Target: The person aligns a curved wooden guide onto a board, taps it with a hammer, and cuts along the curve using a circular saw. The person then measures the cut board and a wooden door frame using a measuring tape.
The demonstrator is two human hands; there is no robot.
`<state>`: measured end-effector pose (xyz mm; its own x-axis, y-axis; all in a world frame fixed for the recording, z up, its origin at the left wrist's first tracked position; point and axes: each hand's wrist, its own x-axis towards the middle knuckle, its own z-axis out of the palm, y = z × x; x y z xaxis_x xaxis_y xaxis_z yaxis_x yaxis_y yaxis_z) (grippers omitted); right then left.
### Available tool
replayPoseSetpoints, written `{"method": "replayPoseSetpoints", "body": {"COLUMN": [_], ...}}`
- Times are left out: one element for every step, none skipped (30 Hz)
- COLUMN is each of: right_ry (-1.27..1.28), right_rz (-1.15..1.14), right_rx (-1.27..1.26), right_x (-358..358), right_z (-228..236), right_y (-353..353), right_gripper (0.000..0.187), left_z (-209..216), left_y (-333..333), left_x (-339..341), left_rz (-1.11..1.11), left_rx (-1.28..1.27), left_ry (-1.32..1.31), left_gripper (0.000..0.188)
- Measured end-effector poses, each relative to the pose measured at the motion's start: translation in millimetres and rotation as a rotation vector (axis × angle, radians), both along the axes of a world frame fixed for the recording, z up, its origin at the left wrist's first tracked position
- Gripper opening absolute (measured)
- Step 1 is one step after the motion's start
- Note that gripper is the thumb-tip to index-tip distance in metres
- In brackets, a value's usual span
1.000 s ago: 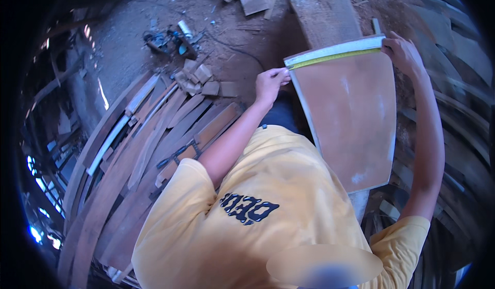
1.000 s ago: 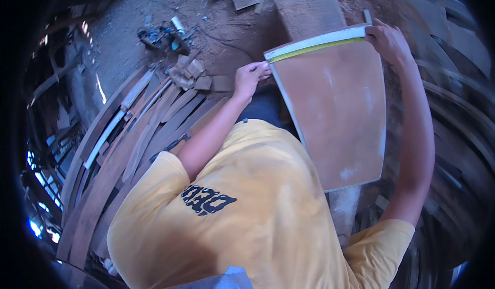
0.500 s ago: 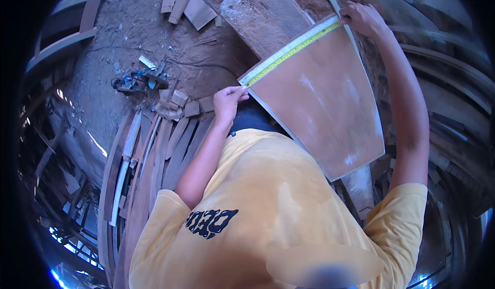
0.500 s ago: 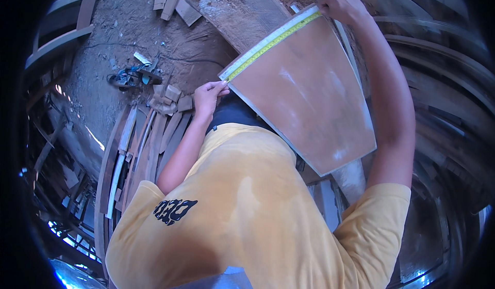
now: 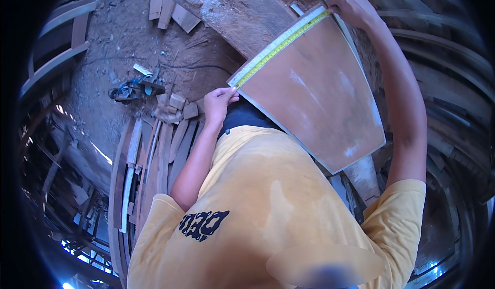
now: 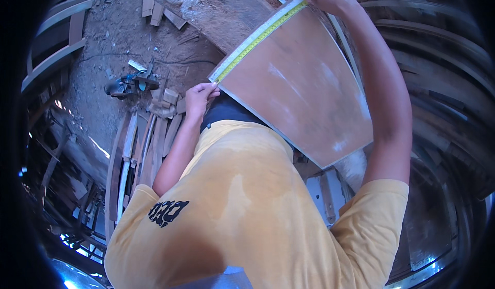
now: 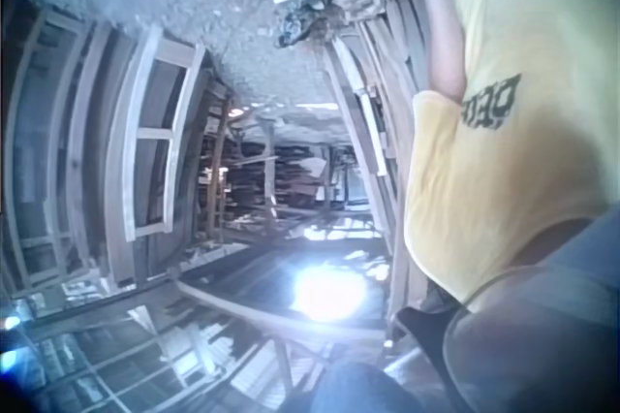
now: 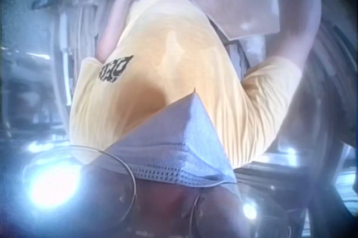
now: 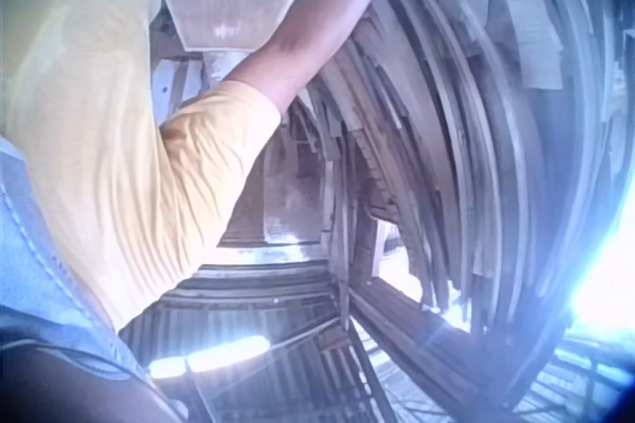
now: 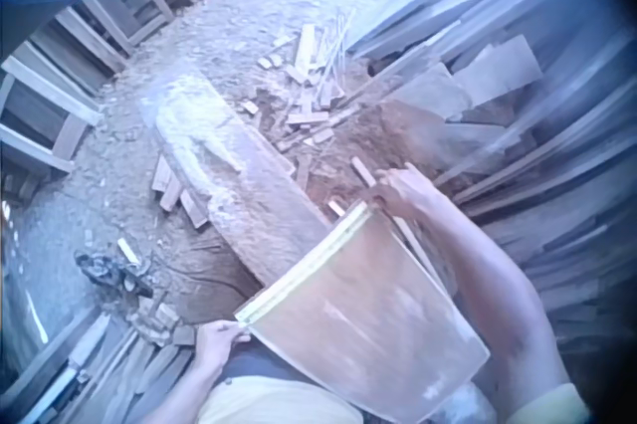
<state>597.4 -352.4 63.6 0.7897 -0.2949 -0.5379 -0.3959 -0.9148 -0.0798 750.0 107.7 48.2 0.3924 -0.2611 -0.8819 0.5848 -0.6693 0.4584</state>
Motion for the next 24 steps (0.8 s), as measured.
{"method": "replayPoseSetpoints", "body": {"right_ry": [-0.027,-0.058,-0.060,-0.068,-0.078,-0.085,-0.102,-0.117,-0.122,-0.117,-0.118,-0.129,-0.124,-0.128,-0.226,-0.246,-0.188,-0.205,-0.196,-0.144,-0.094,-0.116,-0.138,-0.141], "right_rz": [-0.004,-0.005,-0.010,-0.007,-0.003,-0.007,-0.030,-0.058,-0.069,-0.069,-0.060,-0.064,-0.078,-0.080,-0.109,-0.074,-0.102,-0.133,-0.190,-0.247,-0.308,-0.414,-0.528,-0.637], "right_rx": [-0.013,-0.023,-0.022,-0.029,-0.035,-0.035,0.003,0.034,0.027,-0.010,-0.037,-0.039,0.045,0.134,0.204,0.223,0.274,0.268,0.289,0.327,0.363,0.416,0.464,0.476], "right_x": [-2.3,-2.0,-1.7,-0.9,1.4,3.2,4.7,2.6,-2.2,-8.7,-7.2,-9.6,-16.2,-15.3,-26.0,-39.1,-49.6,-56.9,-76.4,-90.5,-103.1,-124.4,-149.4,-169.3], "right_z": [-2.4,-2.4,-1.1,1.1,5.0,10.3,16.5,21.3,22.9,23.9,28.2,34.6,42.8,52.0,52.8,54.6,55.5,62.1,55.9,63.5,72.0,64.7,54.3,52.9], "right_y": [0.0,2.7,4.1,4.7,6.9,8.0,8.4,8.4,10.4,13.2,20.4,27.4,35.9,47.0,61.3,78.3,98.6,126.8,151.6,175.6,198.9,223.6,250.6,276.9], "right_gripper": [0.018,0.018,0.018,0.019,0.019,0.019,0.018,0.019,0.019,0.017,0.015,0.015,0.013,0.011,0.008,0.009,0.014,0.011,0.011,0.015,0.019,0.020,0.021,0.021], "left_z": [1.5,2.6,1.2,-0.6,0.1,1.8,3.9,4.2,4.9,6.1,5.7,4.3,3.6,6.5,9.8,12.1,16.1,20.1,21.6,22.5,24.7,27.5,25.9,25.8], "left_y": [-2.4,-1.7,-0.4,0.6,1.1,1.9,2.5,1.6,1.6,1.0,8.3,15.7,22.5,33.4,35.0,35.3,34.3,34.6,26.9,20.8,13.7,3.9,-1.0,-4.8], "left_x": [1.4,2.4,2.6,2.6,3.2,3.3,2.6,3.6,5.6,7.2,8.6,11.5,15.8,20.9,22.3,20.0,16.0,12.6,3.7,-7.9,-19.8,-33.3,-50.5,-61.6], "left_rz": [-0.018,-0.033,-0.037,-0.033,-0.027,-0.031,-0.039,-0.052,-0.063,-0.053,-0.032,-0.037,-0.009,0.027,-0.030,-0.041,-0.102,-0.161,-0.215,-0.236,-0.338,-0.452,-0.479,-0.528], "left_rx": [0.013,0.029,0.030,0.010,-0.010,-0.010,0.010,0.024,0.016,-0.019,-0.045,-0.047,-0.084,-0.117,-0.142,-0.152,-0.162,-0.167,-0.190,-0.205,-0.231,-0.264,-0.282,-0.314], "left_ry": [0.005,0.007,0.005,-0.001,-0.009,-0.015,-0.009,-0.001,-0.006,-0.033,-0.066,-0.077,-0.070,-0.072,-0.072,-0.079,-0.078,-0.083,-0.072,-0.078,-0.085,-0.085,-0.089,-0.079], "left_gripper": [0.023,0.023,0.023,0.023,0.022,0.022,0.022,0.022,0.022,0.022,0.022,0.022,0.022,0.022,0.020,0.020,0.020,0.020,0.021,0.021,0.022,0.023,0.026,0.026]}}
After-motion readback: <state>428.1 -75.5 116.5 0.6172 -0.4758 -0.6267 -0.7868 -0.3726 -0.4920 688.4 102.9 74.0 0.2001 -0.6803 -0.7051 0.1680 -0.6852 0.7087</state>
